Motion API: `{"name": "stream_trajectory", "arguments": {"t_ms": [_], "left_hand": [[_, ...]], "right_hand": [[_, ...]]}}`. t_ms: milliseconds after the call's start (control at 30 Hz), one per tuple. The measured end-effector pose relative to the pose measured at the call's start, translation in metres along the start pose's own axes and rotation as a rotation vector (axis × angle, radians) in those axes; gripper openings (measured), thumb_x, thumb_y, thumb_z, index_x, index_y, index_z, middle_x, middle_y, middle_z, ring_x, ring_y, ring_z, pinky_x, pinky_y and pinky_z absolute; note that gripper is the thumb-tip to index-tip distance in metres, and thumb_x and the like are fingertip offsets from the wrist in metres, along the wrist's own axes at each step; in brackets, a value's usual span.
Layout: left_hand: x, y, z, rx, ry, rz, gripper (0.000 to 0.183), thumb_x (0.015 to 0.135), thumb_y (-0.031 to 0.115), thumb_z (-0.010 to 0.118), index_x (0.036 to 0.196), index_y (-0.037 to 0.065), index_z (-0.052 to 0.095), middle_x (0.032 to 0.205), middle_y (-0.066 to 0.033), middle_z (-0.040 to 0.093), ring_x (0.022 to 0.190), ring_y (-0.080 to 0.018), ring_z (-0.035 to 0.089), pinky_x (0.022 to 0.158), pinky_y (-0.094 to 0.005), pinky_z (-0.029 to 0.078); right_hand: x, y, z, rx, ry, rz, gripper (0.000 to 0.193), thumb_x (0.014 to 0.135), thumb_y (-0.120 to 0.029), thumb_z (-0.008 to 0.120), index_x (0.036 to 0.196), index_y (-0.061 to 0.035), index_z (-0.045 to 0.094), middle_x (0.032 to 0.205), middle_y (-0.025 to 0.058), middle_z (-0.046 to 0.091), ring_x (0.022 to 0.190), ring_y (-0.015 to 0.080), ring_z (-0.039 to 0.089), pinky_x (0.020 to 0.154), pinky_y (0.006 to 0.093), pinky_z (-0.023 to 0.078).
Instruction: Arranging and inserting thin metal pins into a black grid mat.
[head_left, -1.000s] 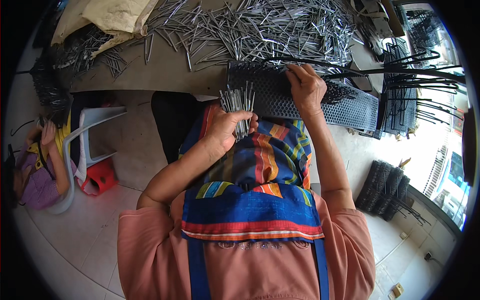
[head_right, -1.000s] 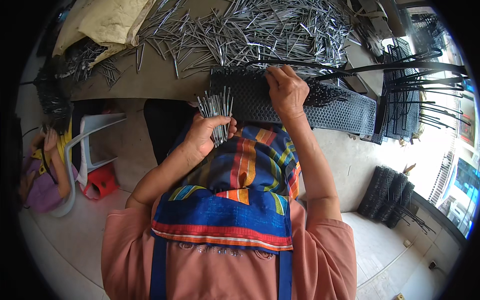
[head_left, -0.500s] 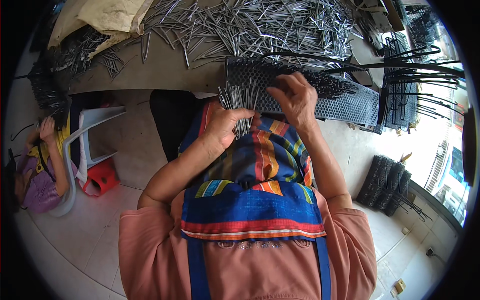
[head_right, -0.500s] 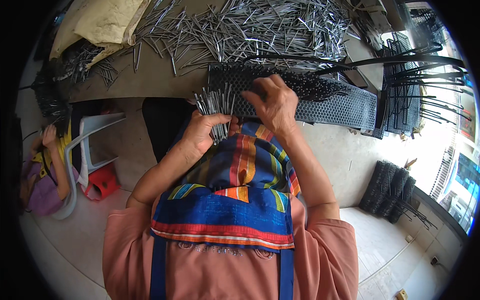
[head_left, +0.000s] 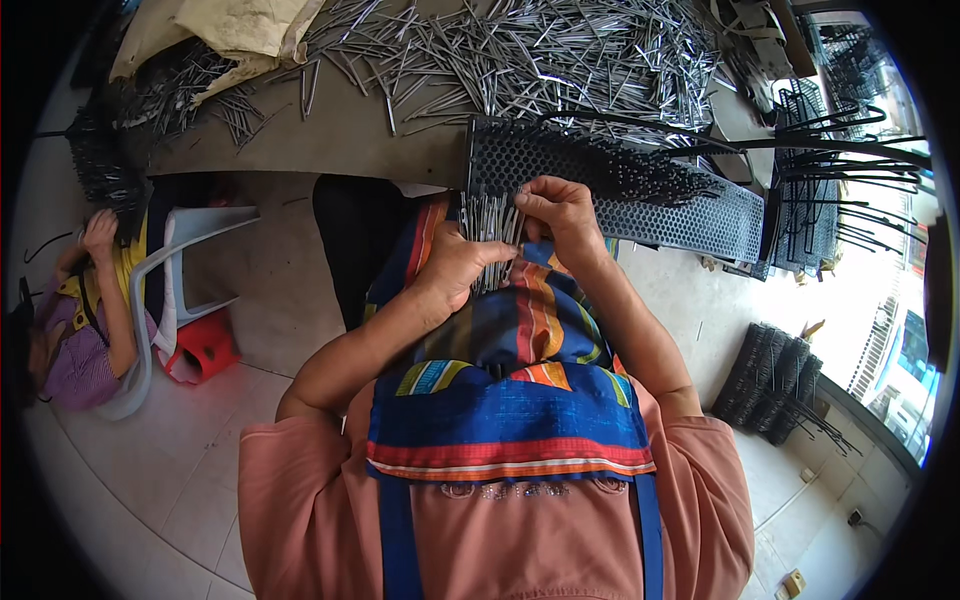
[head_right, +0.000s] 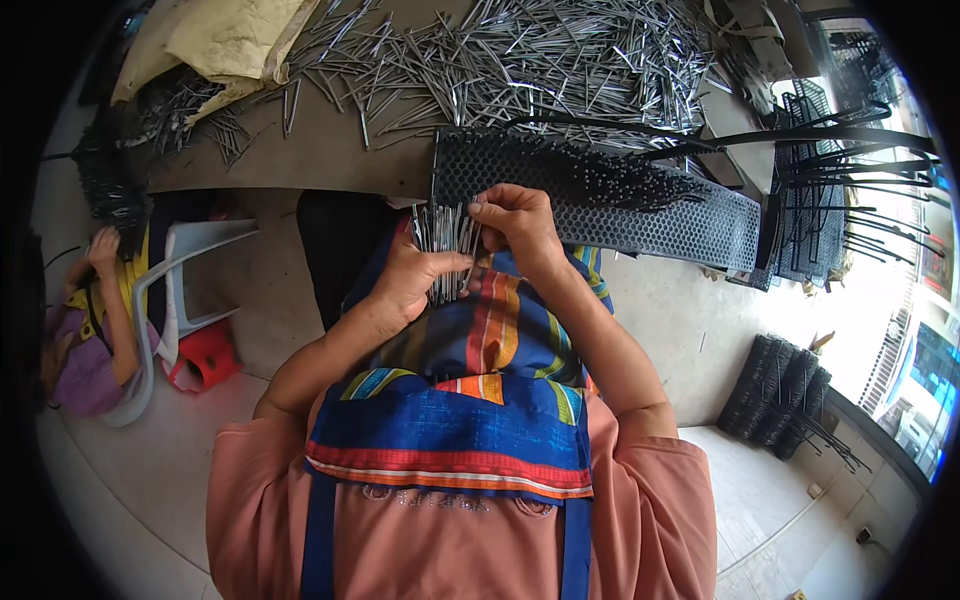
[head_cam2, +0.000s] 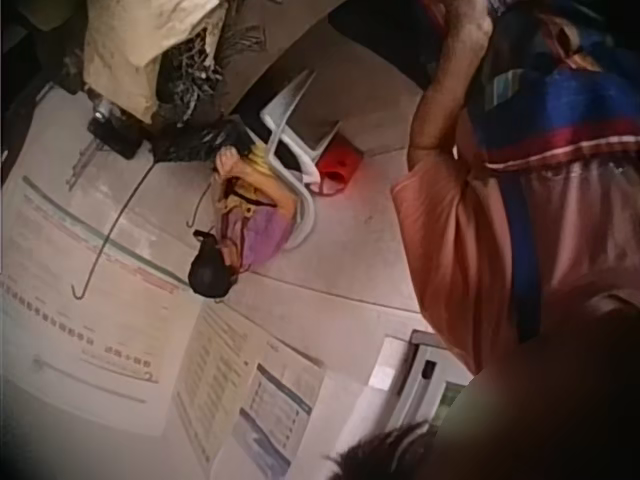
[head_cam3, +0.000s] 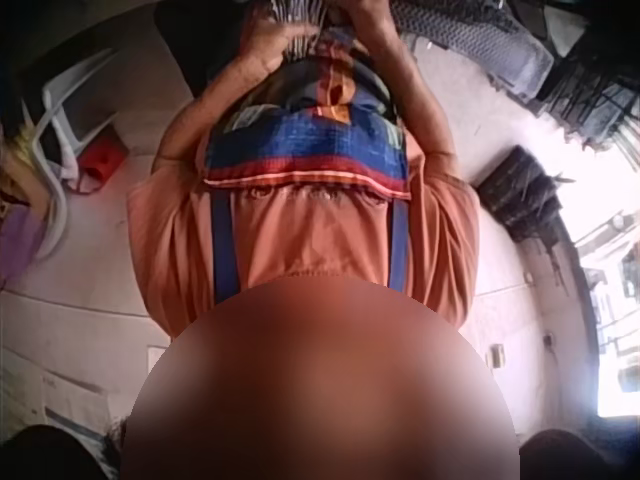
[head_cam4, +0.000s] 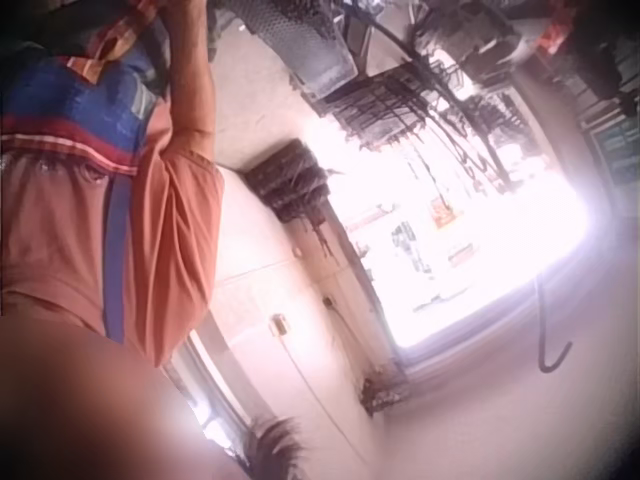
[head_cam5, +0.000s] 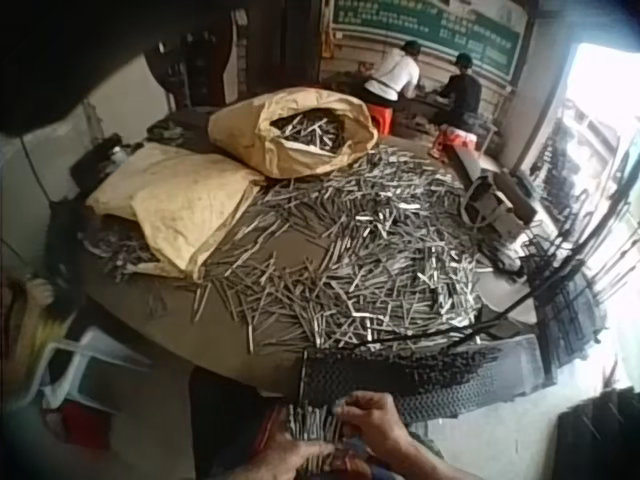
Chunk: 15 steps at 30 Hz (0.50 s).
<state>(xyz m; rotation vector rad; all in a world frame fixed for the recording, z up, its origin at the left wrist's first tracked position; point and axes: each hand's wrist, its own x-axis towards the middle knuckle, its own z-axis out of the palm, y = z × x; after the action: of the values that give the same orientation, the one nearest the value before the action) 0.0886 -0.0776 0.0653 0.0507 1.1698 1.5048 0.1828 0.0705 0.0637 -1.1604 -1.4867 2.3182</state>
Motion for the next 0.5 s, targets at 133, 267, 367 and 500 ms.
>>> {"name": "stream_trajectory", "arguments": {"t_ms": [133, 267, 367, 500], "left_hand": [[-0.003, 0.002, -0.004, 0.061, 0.055, -0.071, 0.021, 0.078, -0.005, 0.067, 0.098, 0.000, 0.067, 0.082, -0.0104, 0.071, 0.064, -0.0207, 0.070, 0.055, -0.0341, 0.059], [-0.003, 0.000, -0.016, -0.077, 0.269, -0.042, 0.011, 0.082, -0.002, 0.068, 0.092, -0.004, 0.067, 0.078, -0.0141, 0.070, 0.063, -0.0248, 0.069, 0.057, -0.0351, 0.059], [-0.004, -0.010, -0.025, -0.106, 0.212, -0.160, 0.012, 0.082, 0.001, 0.069, 0.093, -0.003, 0.066, 0.079, -0.0141, 0.070, 0.066, -0.0249, 0.070, 0.059, -0.0357, 0.059], [-0.006, 0.000, -0.024, -0.222, 0.255, -0.083, 0.014, 0.082, 0.002, 0.071, 0.095, 0.000, 0.066, 0.082, -0.0129, 0.070, 0.069, -0.0240, 0.070, 0.060, -0.0357, 0.059]], "right_hand": [[0.010, -0.002, -0.014, 0.085, -0.099, 0.095, 0.009, 0.087, -0.008, 0.071, 0.082, -0.0021, 0.066, 0.064, 0.0015, 0.062, 0.048, 0.0083, 0.054, 0.045, 0.0225, 0.041], [0.017, -0.011, -0.009, -0.033, 0.110, -0.130, 0.008, 0.089, -0.010, 0.069, 0.085, -0.0028, 0.066, 0.064, 0.0012, 0.061, 0.047, 0.0077, 0.052, 0.045, 0.0212, 0.039], [0.020, -0.028, -0.001, -0.051, 0.135, -0.206, 0.011, 0.089, -0.012, 0.069, 0.083, -0.0029, 0.067, 0.063, 0.0004, 0.060, 0.048, 0.0072, 0.051, 0.047, 0.0208, 0.039], [0.026, -0.031, 0.000, -0.088, -0.013, -0.099, 0.011, 0.089, -0.012, 0.068, 0.083, -0.0023, 0.067, 0.062, 0.0002, 0.059, 0.047, 0.0066, 0.051, 0.045, 0.0209, 0.036]]}}
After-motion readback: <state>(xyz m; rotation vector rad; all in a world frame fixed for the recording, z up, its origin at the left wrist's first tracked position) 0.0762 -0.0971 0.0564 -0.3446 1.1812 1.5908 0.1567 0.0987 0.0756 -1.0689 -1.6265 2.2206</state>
